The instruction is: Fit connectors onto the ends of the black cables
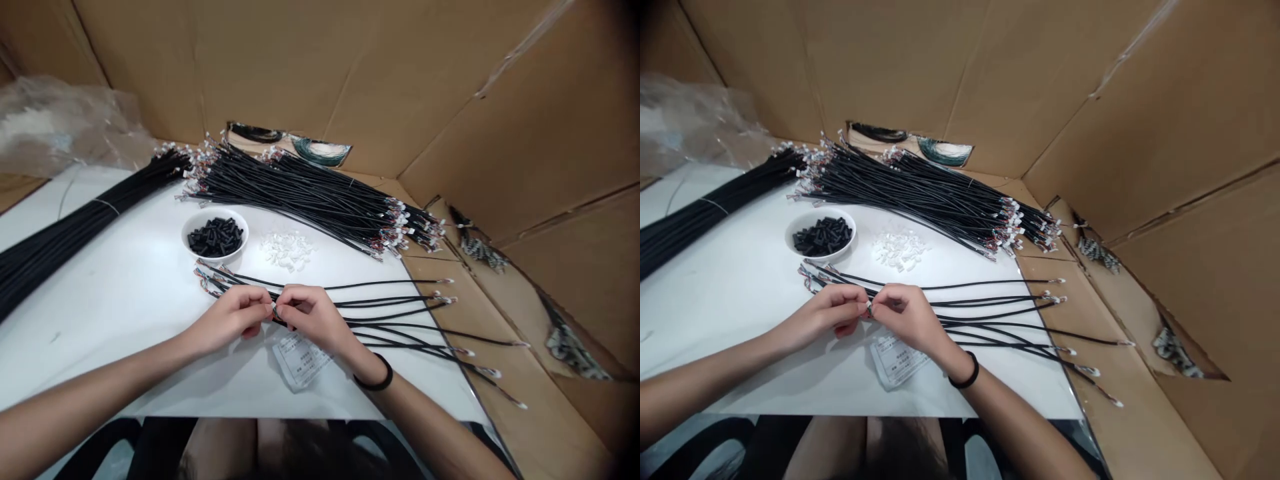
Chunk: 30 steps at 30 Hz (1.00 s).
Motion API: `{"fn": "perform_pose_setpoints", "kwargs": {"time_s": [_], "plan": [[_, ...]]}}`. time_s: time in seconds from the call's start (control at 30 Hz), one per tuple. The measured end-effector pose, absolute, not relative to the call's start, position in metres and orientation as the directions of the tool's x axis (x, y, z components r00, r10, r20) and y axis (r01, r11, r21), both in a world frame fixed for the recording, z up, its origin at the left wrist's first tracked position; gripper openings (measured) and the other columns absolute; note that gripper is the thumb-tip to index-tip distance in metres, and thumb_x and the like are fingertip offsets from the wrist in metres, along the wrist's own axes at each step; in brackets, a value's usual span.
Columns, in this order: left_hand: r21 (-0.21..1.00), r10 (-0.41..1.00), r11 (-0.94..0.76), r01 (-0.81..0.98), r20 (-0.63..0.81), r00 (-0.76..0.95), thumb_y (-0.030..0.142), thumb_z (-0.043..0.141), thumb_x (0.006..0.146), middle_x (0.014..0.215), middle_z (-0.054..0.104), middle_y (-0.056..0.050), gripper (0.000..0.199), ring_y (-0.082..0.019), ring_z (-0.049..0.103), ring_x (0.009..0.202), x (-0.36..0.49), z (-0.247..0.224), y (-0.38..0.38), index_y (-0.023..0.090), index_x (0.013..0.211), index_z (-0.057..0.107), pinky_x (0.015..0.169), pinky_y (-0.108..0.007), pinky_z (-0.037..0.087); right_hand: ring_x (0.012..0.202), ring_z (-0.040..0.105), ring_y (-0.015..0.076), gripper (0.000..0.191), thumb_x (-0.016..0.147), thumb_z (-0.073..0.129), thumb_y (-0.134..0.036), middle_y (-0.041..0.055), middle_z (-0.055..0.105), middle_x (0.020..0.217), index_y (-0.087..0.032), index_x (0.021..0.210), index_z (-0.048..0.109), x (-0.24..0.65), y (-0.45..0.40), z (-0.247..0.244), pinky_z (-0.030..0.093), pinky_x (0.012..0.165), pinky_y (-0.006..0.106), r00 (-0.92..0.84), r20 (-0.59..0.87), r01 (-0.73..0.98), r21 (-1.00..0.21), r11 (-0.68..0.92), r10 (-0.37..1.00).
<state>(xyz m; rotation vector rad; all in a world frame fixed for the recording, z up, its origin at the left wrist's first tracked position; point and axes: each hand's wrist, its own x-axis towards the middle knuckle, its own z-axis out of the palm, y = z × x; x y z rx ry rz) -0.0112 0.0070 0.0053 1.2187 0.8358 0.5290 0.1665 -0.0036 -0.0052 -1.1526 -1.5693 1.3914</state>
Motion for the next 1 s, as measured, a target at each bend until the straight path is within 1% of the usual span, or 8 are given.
{"fn": "perform_pose_setpoints", "kwargs": {"time_s": [0.13,0.3,0.57,0.63,0.7,0.8,0.9,1.0], "plan": [[0.963,0.785,0.268,0.013,-0.227,0.577,0.029,0.058,0.080,0.047,0.042,0.007,0.021,-0.008,0.037,0.045,-0.014,0.010,0.011,0.015,0.066,0.051,0.049,-0.023,0.025,0.056,0.051,0.0091,0.012,0.075,0.061,-0.021,-0.0006,0.059,0.065,-0.014,0.065,0.065,0.165,0.003,0.007,0.042,0.051,0.020,-0.353,0.007,0.184,-0.980,0.077,0.936],[0.978,0.811,0.209,-0.015,-0.165,0.562,0.028,0.055,0.081,0.045,0.033,0.009,0.019,-0.009,0.039,0.043,-0.017,0.012,0.016,0.016,0.067,0.050,0.050,-0.024,0.027,0.065,0.057,0.0115,0.010,0.073,0.061,-0.016,0.0003,0.062,0.069,-0.015,0.065,0.067,0.161,0.009,0.020,0.044,0.062,0.022,-0.373,0.123,0.231,-0.948,0.220,0.920],[0.998,0.896,0.056,0.019,-0.059,0.439,0.027,0.047,0.080,0.047,0.030,0.008,0.017,-0.009,0.037,0.041,-0.017,0.001,0.021,0.018,0.065,0.047,0.047,-0.024,0.026,0.066,0.056,0.0131,0.010,0.074,0.062,-0.014,0.0005,0.062,0.067,-0.015,0.066,0.067,0.161,0.017,0.021,0.042,0.064,0.025,-0.339,0.212,0.254,-0.918,0.306,0.917],[0.998,0.919,-0.015,0.053,-0.007,0.394,0.031,0.048,0.080,0.045,0.034,0.007,0.026,-0.009,0.036,0.042,-0.016,-0.004,0.023,0.018,0.057,0.045,0.047,-0.024,0.027,0.071,0.057,0.0147,0.008,0.073,0.065,-0.015,0.0015,0.061,0.070,-0.015,0.066,0.068,0.161,0.019,0.018,0.043,0.068,0.026,-0.357,0.226,0.249,-0.912,0.325,0.906],[0.991,0.931,-0.084,0.100,0.042,0.362,0.032,0.051,0.079,0.046,0.041,0.005,0.026,-0.009,0.036,0.045,-0.016,-0.007,0.025,0.016,0.058,0.051,0.048,-0.023,0.028,0.077,0.058,0.0158,0.008,0.073,0.067,-0.016,0.0027,0.060,0.075,-0.015,0.065,0.068,0.160,0.022,0.013,0.044,0.071,0.027,-0.378,0.235,0.234,-0.911,0.339,0.895],[0.974,0.938,-0.158,0.165,0.096,0.333,0.029,0.056,0.077,0.058,0.054,0.003,0.018,-0.011,0.043,0.051,-0.016,-0.008,0.028,0.014,0.078,0.065,0.050,-0.023,0.030,0.080,0.058,0.0161,0.011,0.074,0.067,-0.018,0.0034,0.059,0.079,-0.016,0.064,0.066,0.159,0.026,0.005,0.046,0.074,0.028,-0.405,0.238,0.211,-0.915,0.344,0.883],[0.956,0.934,-0.204,0.209,0.126,0.335,0.025,0.056,0.077,0.070,0.060,-0.001,0.015,-0.013,0.050,0.060,-0.018,-0.008,0.029,0.013,0.078,0.065,0.056,-0.023,0.035,0.070,0.056,0.0138,0.015,0.078,0.065,-0.025,0.0035,0.056,0.082,-0.016,0.066,0.063,0.159,0.027,-0.001,0.047,0.061,0.025,-0.426,0.215,0.191,-0.928,0.320,0.879],[0.949,0.921,-0.217,0.227,0.122,0.370,0.024,0.056,0.076,0.066,0.056,0.000,0.015,-0.013,0.049,0.062,-0.018,-0.008,0.030,0.013,0.069,0.063,0.058,-0.022,0.034,0.058,0.052,0.0092,0.020,0.082,0.062,-0.031,0.0033,0.054,0.086,-0.015,0.069,0.060,0.158,0.024,-0.005,0.043,0.049,0.022,-0.422,0.193,0.180,-0.940,0.291,0.886]]}}
